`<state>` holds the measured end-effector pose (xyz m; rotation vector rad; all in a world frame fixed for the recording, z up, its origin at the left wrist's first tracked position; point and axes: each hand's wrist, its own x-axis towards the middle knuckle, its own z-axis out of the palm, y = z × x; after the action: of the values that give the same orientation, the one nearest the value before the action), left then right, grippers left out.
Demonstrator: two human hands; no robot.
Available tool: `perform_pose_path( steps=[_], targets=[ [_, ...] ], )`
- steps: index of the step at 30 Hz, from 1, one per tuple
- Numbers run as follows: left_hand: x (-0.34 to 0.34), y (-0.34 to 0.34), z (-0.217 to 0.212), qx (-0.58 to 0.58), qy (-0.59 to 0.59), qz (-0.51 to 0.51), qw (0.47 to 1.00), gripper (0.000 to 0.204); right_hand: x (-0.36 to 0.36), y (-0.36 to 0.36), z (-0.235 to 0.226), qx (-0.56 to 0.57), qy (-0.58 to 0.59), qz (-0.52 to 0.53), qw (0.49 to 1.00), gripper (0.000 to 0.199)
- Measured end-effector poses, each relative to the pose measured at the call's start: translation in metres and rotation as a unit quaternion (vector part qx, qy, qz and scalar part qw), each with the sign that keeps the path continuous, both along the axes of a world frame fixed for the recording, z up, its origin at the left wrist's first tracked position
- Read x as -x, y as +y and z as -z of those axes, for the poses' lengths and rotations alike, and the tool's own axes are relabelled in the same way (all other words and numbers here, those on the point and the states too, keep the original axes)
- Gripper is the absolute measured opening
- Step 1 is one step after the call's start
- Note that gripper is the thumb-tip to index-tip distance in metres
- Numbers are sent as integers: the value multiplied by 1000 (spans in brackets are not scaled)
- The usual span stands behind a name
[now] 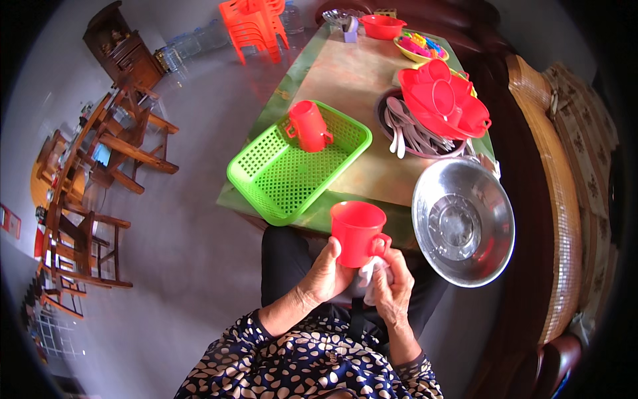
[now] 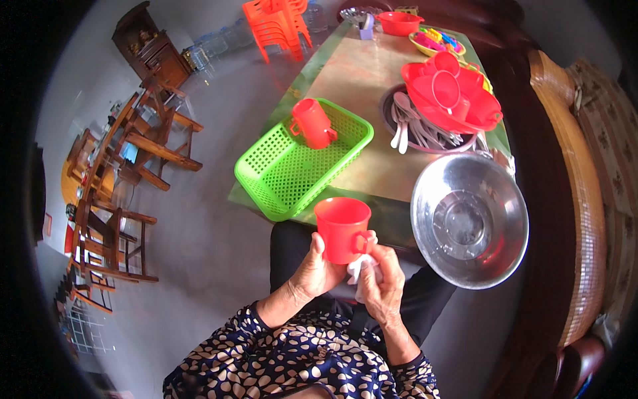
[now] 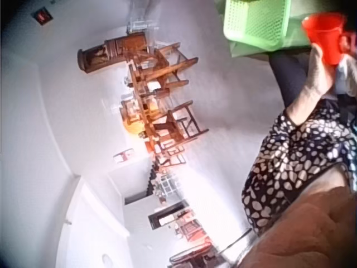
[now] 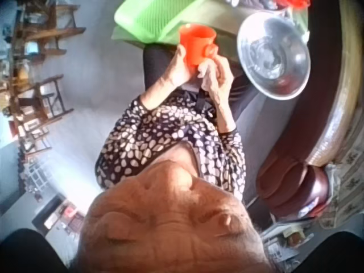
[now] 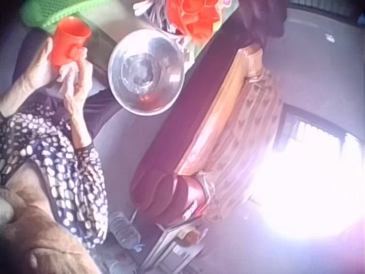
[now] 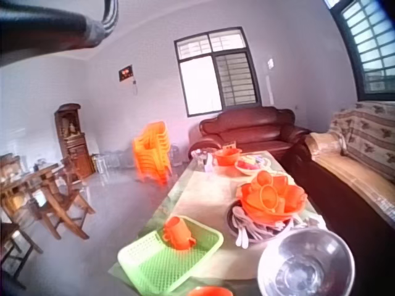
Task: The person sits at a table and wipes red plastic cups with a white cloth. They pick up cups from a metal bowl, wipe them inside and out, and place them into a green plastic basket. The person handles the cups one at a time throughout the episode.
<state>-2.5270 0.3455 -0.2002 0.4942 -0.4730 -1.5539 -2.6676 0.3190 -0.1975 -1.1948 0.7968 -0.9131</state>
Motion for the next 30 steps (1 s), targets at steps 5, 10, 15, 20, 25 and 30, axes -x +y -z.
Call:
perform_pose_path(
  steps=[5,10,15,20,25,30],
  targets=[
    [-23,0,-4,14,-71,-77,994,74,-5,-2,9,262,105,-54,958,30],
    [-84,2,-41,-17,-288,-265,920,66,-3,-5,25,123,44,-29,991,26],
    [-151,-28,-54,-3,-650,-315,692,76,-2,-11,26,112,86,-18,990,23],
    [-158,-86,-56,19,-777,-251,578,82,-3,-13,38,85,96,-10,992,23],
    [-162,-126,-42,42,-859,-128,494,68,4,-18,48,51,111,-19,992,25],
    [-163,-155,-18,99,-895,-151,407,72,6,-24,54,21,125,-31,991,28]
  ],
)
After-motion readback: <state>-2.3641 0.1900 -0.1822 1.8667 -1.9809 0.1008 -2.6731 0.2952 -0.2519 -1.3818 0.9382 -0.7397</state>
